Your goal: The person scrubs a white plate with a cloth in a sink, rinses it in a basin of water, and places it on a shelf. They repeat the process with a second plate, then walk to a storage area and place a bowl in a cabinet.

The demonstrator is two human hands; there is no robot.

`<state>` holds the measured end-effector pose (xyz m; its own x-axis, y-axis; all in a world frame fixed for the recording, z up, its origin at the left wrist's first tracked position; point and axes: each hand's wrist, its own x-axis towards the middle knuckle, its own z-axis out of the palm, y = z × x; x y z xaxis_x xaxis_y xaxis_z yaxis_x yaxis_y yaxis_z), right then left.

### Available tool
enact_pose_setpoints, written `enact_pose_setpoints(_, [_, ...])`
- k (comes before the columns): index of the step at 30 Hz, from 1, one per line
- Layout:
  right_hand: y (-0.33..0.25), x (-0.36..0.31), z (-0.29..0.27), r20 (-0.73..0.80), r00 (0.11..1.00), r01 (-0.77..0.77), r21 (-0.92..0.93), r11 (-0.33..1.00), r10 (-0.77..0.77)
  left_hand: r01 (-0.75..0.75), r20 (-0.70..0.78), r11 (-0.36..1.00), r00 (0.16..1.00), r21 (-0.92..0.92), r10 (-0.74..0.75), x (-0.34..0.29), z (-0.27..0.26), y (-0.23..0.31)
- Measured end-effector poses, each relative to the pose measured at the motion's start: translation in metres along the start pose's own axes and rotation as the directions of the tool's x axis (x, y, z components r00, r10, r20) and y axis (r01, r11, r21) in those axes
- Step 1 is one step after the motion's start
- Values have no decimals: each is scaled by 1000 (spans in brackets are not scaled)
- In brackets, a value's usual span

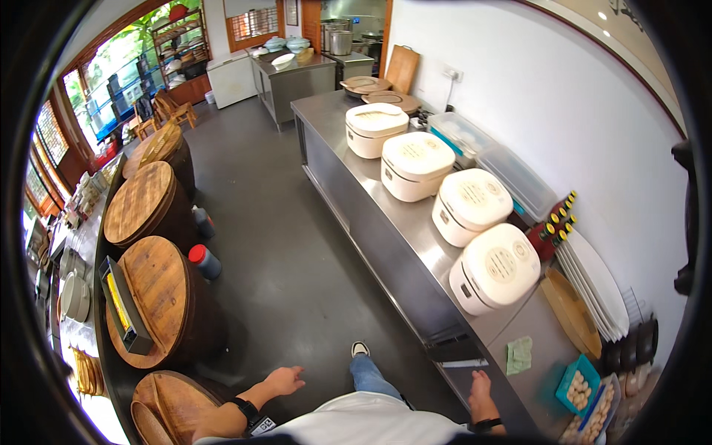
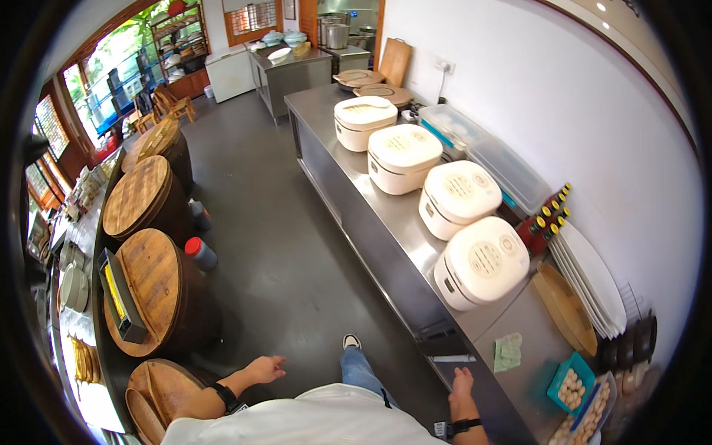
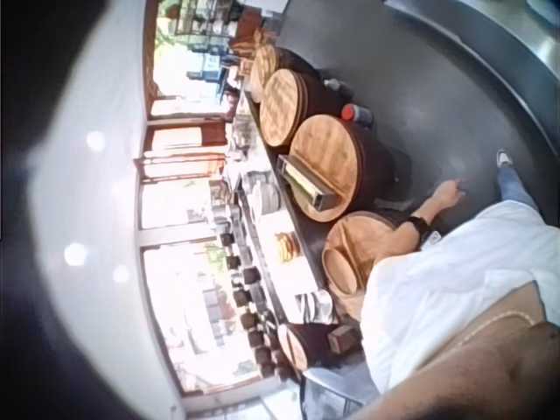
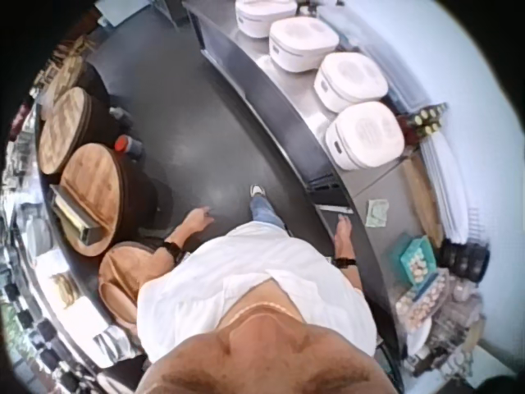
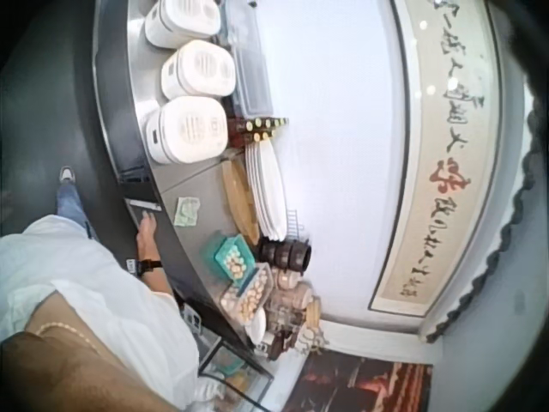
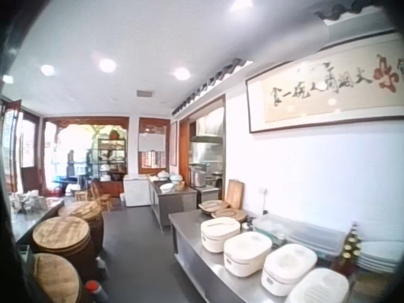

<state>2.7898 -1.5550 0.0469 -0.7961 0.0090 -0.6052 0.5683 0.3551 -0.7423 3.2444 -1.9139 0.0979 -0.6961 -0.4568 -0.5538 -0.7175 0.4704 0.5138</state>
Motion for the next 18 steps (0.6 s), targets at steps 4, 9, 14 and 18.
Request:
enact_pose_setpoints(4, [-36,23,97,122,982,160,-133,978,-144,333,-297,937,889,-104,-348,26,6,-69])
enact_pose_setpoints(9, [-104,55,199,317,899,400,-315,861,-302,616,4,731,765,-293,-644,21,32,-129])
enact_pose_setpoints(14, [-169,73,330,514,710,704,-501,503,-481,730,162,514,633,-451,-757,25,23,-140])
enact_pose_setpoints(18, [-223,69,446,569,607,795,-423,436,-555,731,131,441,579,-522,-805,58,-14,-156])
